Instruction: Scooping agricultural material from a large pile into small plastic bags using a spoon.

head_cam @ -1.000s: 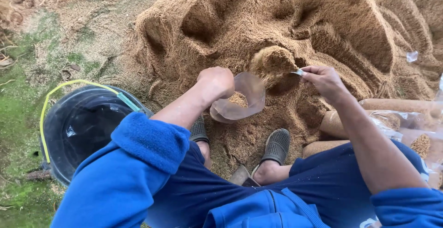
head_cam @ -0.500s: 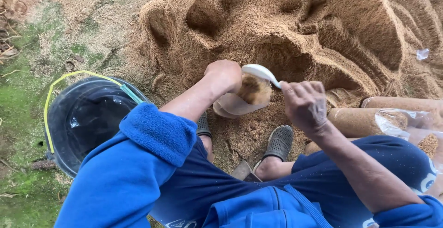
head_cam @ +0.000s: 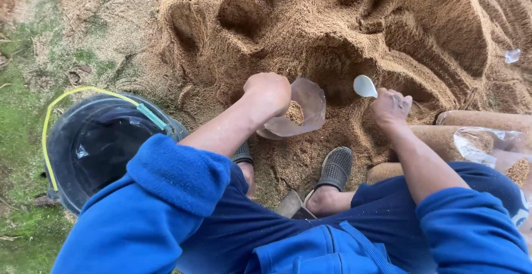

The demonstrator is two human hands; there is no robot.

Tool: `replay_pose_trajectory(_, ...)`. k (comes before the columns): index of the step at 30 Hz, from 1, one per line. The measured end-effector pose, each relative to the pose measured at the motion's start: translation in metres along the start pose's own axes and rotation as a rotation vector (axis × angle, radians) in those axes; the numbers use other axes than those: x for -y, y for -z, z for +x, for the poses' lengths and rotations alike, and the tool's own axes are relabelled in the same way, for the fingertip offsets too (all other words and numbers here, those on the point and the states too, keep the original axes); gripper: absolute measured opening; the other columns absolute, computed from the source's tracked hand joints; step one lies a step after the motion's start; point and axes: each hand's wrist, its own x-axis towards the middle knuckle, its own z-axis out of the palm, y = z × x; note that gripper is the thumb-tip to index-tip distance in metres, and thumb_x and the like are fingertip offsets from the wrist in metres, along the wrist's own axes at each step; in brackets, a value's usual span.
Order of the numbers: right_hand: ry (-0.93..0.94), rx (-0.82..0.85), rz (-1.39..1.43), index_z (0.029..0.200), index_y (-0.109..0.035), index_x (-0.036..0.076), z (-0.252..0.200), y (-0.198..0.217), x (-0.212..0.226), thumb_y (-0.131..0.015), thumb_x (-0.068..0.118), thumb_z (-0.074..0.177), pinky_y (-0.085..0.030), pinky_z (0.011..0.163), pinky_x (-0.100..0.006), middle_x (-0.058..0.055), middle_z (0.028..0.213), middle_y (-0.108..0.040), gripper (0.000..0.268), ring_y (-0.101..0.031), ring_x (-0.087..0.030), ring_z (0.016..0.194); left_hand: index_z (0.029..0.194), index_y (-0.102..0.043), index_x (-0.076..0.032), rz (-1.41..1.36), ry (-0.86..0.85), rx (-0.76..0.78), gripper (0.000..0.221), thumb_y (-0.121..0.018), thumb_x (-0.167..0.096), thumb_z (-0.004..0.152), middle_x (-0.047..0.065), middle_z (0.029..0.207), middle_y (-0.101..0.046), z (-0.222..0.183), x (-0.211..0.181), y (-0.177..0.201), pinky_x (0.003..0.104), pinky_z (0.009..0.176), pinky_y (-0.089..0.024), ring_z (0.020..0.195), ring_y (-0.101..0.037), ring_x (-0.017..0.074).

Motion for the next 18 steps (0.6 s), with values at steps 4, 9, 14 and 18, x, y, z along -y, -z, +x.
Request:
replay_pose_trajectory(4,-0.045,0.107,0.176,0.125,-0.077,0.018,0.009,-0.028,0.028,-0.045,0.014,0.099,-0.04,0.098,-0.046,-0.013,0.112,-0.079,0.041,-0.071,-0.033,0.113,0.102,-0.078,0.001,-0.005,-0.008,0.018,0.025,-0.059,-0.008,0.089,0.02,0.097,-0.078,0.003,0.001,-0.002,0.062,0.077,-0.059,0.102,-0.075,0.0406)
replay_pose_trajectory(9,-0.08,0.187,0.531,0.118,-0.075,0.041,0.053,-0.118,0.073,-0.056,0.031,0.093,-0.053,0.095,-0.046,0.0,0.111,-0.077,0.034,-0.07,-0.03,0.114,0.101,-0.078,0.001,-0.038,0.022,0.016,0.025,-0.058,-0.007,0.088,0.021,0.094,-0.077,0.002,0.006,0.005,0.063,0.076,-0.059,0.1,-0.075,0.0405)
replay_pose_trajectory(14,-0.073,0.196,0.725,0.12,-0.075,0.041,0.042,-0.117,0.075,-0.064,0.037,0.09,-0.056,0.093,-0.043,0.005,0.107,-0.077,0.032,-0.07,-0.027,0.112,0.102,-0.078,0.001,-0.059,0.026,0.02,0.026,-0.057,-0.007,0.088,0.022,0.096,-0.078,0.007,0.008,0.0,0.063,0.077,-0.059,0.102,-0.075,0.0411)
replay_pose_trajectory(18,-0.083,0.159,1.004,0.115,-0.078,0.029,0.017,-0.074,0.072,-0.07,0.027,0.088,-0.054,0.068,-0.03,0.0,0.081,-0.077,0.028,-0.069,-0.013,0.074,0.103,-0.077,0.002,-0.062,0.038,0.013,0.027,-0.057,-0.007,0.089,0.022,0.097,-0.077,0.007,0.003,0.0,0.063,0.077,-0.058,0.101,-0.074,0.0406)
